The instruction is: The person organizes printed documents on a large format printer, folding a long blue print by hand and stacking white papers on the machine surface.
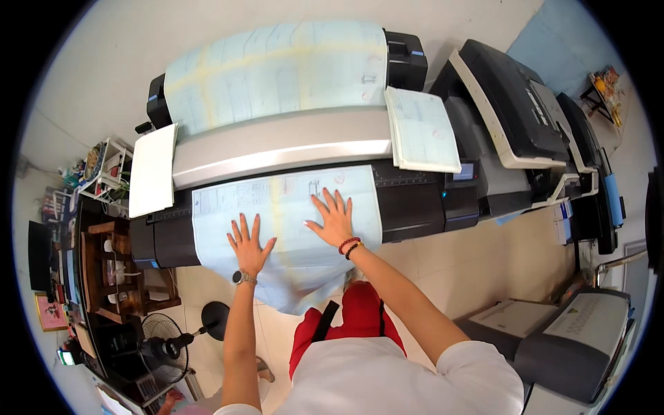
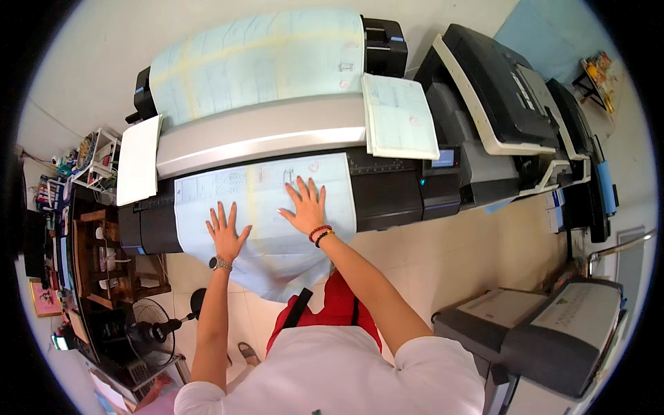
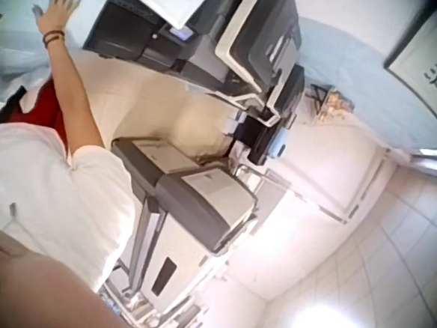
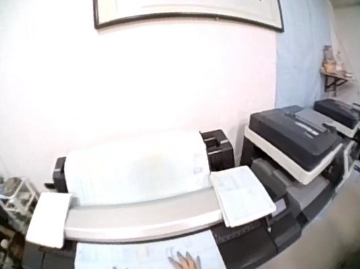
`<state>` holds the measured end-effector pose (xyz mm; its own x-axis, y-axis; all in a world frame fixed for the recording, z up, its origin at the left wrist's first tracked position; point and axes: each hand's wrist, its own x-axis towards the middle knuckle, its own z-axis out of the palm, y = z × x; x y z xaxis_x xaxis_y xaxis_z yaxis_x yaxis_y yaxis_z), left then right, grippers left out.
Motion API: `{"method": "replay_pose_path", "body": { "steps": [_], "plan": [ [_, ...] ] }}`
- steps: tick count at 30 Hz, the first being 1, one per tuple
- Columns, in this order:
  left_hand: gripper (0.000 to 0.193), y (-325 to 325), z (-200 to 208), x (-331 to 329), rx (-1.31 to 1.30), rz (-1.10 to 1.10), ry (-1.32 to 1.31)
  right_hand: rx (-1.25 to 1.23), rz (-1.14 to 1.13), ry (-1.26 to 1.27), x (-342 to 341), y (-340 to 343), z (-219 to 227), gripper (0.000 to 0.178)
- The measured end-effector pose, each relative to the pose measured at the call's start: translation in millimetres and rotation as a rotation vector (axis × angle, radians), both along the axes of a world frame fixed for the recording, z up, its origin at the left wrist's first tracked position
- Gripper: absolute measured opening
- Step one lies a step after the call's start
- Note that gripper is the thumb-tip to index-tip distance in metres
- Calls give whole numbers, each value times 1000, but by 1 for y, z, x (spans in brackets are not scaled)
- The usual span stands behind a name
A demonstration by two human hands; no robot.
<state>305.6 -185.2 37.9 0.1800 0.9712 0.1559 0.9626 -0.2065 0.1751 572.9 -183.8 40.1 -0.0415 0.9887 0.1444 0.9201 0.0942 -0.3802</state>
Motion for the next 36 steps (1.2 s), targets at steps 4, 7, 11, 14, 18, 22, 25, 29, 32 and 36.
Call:
{"method": "replay_pose_path", "body": {
  "steps": [4, 7, 11, 14, 18, 22, 25, 29, 32, 36],
  "plan": [
    [78, 10, 3, 2, -51, 11, 43, 82, -57, -32, 50, 11, 4, 77],
    [78, 16, 3, 4, -66, 14, 59, 40, -31, -43, 71, 16, 1, 80],
    [79, 23, 4, 6, -101, 25, 60, 27, -41, -41, 73, 22, -3, 82],
    [80, 30, 4, 8, -100, 24, 45, 42, -53, -49, 74, 27, -4, 82],
    [79, 35, 3, 7, -77, 9, 47, 61, -68, -75, 75, 30, -3, 81],
    [79, 35, 0, 7, -41, 17, 47, 91, -62, -109, 73, 31, -4, 81],
    [79, 34, -1, 9, -15, 32, 59, 118, -77, -104, 74, 31, -7, 81],
    [79, 31, -1, 10, 1, 29, 28, 92, -79, -84, 74, 30, -7, 79],
    [79, 31, -1, 9, 15, 19, 39, 44, -76, -79, 74, 29, -6, 79],
    [78, 30, -4, 9, 39, 23, 62, 104, -116, -97, 69, 26, -7, 80]
  ]
}}
